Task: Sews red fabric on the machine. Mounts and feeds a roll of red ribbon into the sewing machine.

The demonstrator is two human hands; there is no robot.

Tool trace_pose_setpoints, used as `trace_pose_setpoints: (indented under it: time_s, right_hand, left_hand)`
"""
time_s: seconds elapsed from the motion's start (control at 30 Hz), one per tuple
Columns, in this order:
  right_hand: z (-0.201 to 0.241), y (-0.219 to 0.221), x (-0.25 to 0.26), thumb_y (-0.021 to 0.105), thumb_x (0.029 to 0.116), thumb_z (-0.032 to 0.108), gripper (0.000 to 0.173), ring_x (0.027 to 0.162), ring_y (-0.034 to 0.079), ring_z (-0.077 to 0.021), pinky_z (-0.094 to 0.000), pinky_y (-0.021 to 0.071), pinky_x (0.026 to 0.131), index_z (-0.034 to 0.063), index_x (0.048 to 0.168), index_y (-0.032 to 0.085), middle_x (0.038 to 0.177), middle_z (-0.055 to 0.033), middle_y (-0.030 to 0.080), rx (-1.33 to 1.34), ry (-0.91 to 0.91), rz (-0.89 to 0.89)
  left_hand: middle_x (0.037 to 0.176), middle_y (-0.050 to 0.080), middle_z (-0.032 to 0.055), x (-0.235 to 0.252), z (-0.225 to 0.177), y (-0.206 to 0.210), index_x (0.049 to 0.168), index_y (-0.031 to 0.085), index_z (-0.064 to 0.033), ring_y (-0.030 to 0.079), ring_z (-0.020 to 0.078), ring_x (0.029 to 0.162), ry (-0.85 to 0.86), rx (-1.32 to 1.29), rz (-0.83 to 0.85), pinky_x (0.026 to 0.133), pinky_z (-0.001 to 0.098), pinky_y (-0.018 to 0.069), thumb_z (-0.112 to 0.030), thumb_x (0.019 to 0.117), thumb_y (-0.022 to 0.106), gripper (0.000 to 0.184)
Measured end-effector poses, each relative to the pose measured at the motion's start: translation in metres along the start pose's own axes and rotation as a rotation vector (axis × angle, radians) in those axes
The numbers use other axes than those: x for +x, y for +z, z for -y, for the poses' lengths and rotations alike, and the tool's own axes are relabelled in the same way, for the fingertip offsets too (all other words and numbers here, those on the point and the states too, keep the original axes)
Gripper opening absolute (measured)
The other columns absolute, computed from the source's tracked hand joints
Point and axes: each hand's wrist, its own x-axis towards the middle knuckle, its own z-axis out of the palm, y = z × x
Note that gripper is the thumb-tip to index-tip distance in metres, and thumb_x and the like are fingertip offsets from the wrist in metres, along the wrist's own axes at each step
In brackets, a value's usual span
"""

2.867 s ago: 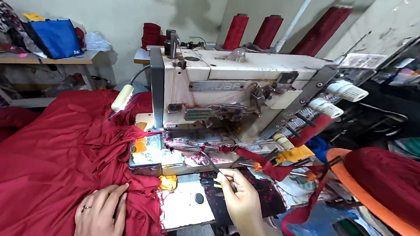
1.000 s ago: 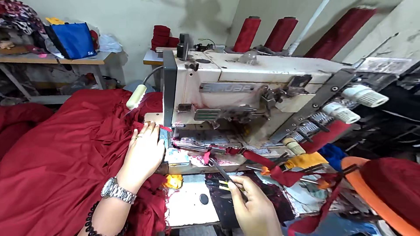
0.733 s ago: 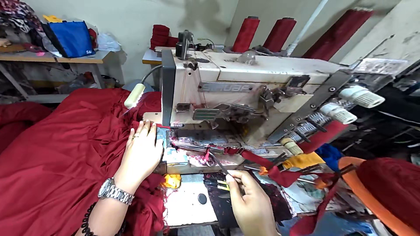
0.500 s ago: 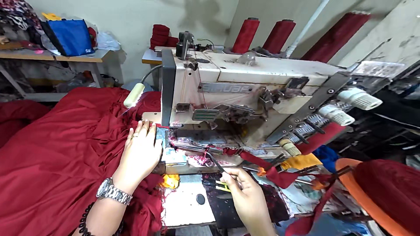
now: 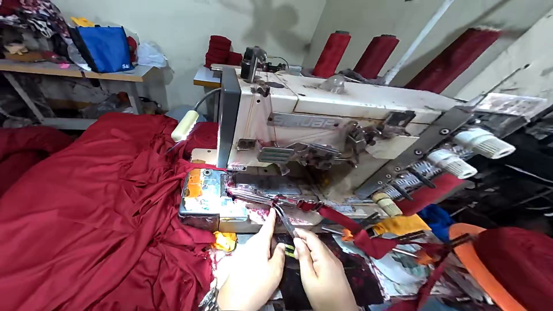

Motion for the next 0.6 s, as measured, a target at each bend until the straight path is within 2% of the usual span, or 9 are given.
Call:
trace_pose_setpoints:
  time_s: [0.03,0.07,0.1,0.2,0.27,0.43,0.53,0.57,0.6]
  right_hand:
    - [0.001,0.000,-0.003,0.049,0.1006,0.007,0.028,0.082,0.072,-0.0239,-0.0394,0.0604,0.077,-0.0074,0.115,0.069,0.099,-0.0184,0.073,0.019,0.004,-0.009]
    - [0.002,0.000,-0.006,0.050,0.1001,0.006,0.028,0.083,0.073,-0.0240,-0.0386,0.0606,0.078,-0.0079,0.116,0.069,0.100,-0.0192,0.073,0.023,0.009,-0.020]
    - [0.002,-0.001,-0.008,0.051,0.0996,0.006,0.027,0.082,0.073,-0.0245,-0.0391,0.0608,0.077,-0.0082,0.116,0.069,0.100,-0.0197,0.073,0.016,0.014,-0.030]
    - [0.007,-0.009,-0.012,0.058,0.0977,0.004,0.021,0.078,0.072,-0.0229,-0.0371,0.0604,0.073,-0.0069,0.111,0.071,0.095,-0.0179,0.074,-0.058,-0.017,-0.083]
    - [0.012,-0.012,-0.012,0.060,0.0964,0.003,0.018,0.079,0.073,-0.0217,-0.0347,0.0602,0.074,-0.0063,0.107,0.072,0.095,-0.0177,0.074,-0.091,-0.034,-0.109]
    - [0.016,-0.005,-0.005,0.057,0.0964,0.003,0.019,0.075,0.072,-0.0212,-0.0336,0.0600,0.071,-0.0052,0.106,0.072,0.092,-0.0165,0.073,-0.098,-0.036,-0.141]
    - [0.012,0.003,-0.003,0.056,0.0968,0.005,0.020,0.073,0.070,-0.0157,-0.0294,0.0597,0.071,-0.0044,0.105,0.071,0.088,-0.0129,0.073,0.014,-0.006,-0.131]
    - [0.008,0.006,-0.002,0.056,0.0966,0.005,0.019,0.071,0.069,-0.0112,-0.0257,0.0589,0.070,-0.0040,0.105,0.071,0.085,-0.0101,0.072,0.076,0.011,-0.122]
    - [0.003,0.007,0.000,0.056,0.0964,0.005,0.019,0.070,0.067,-0.0060,-0.0213,0.0577,0.068,-0.0034,0.105,0.071,0.083,-0.0065,0.071,0.152,0.039,-0.104]
  left_hand:
    - [0.153,0.049,0.0158,0.003,0.001,0.000,0.164,0.017,-0.0103,0.059,0.0160,0.128,0.015,-0.088,-0.007,0.110,0.0335,0.0458,-0.020,0.1064,0.046,0.065]
    - [0.148,0.053,0.0165,0.006,0.003,0.003,0.163,0.020,-0.0083,0.062,0.0136,0.119,0.029,-0.162,-0.041,0.104,0.0305,0.0485,-0.018,0.1057,0.046,0.064]
    - [0.133,0.060,0.0166,0.009,0.003,0.005,0.162,0.022,-0.0065,0.063,0.0116,0.103,0.035,-0.214,-0.073,0.092,0.0284,0.0509,-0.017,0.1044,0.047,0.064]
    - [0.122,0.064,0.0153,0.010,0.002,0.006,0.163,0.020,-0.0071,0.063,0.0095,0.092,0.020,-0.265,-0.072,0.086,0.0269,0.0520,-0.017,0.1049,0.047,0.065]
    - [0.130,0.062,0.0159,0.008,0.003,0.006,0.164,0.018,-0.0089,0.063,0.0090,0.098,0.017,-0.271,-0.058,0.090,0.0264,0.0515,-0.017,0.1053,0.046,0.065]
    - [0.143,0.055,0.0159,0.008,0.008,0.008,0.164,0.019,-0.0100,0.063,0.0080,0.101,0.028,-0.271,-0.074,0.091,0.0255,0.0516,-0.019,0.1057,0.046,0.064]
    - [0.140,0.058,0.0146,0.006,0.012,0.007,0.164,0.019,-0.0097,0.065,0.0079,0.105,0.061,-0.280,-0.077,0.095,0.0264,0.0520,-0.018,0.1054,0.046,0.065]
    - [0.128,0.063,0.0135,0.006,0.013,0.007,0.163,0.020,-0.0084,0.064,0.0086,0.098,0.064,-0.293,-0.087,0.091,0.0270,0.0523,-0.018,0.1050,0.047,0.065]
    - [0.127,0.064,0.0135,0.004,0.013,0.006,0.163,0.019,-0.0078,0.066,0.0087,0.100,0.051,-0.301,-0.072,0.092,0.0272,0.0533,-0.019,0.1056,0.047,0.065]
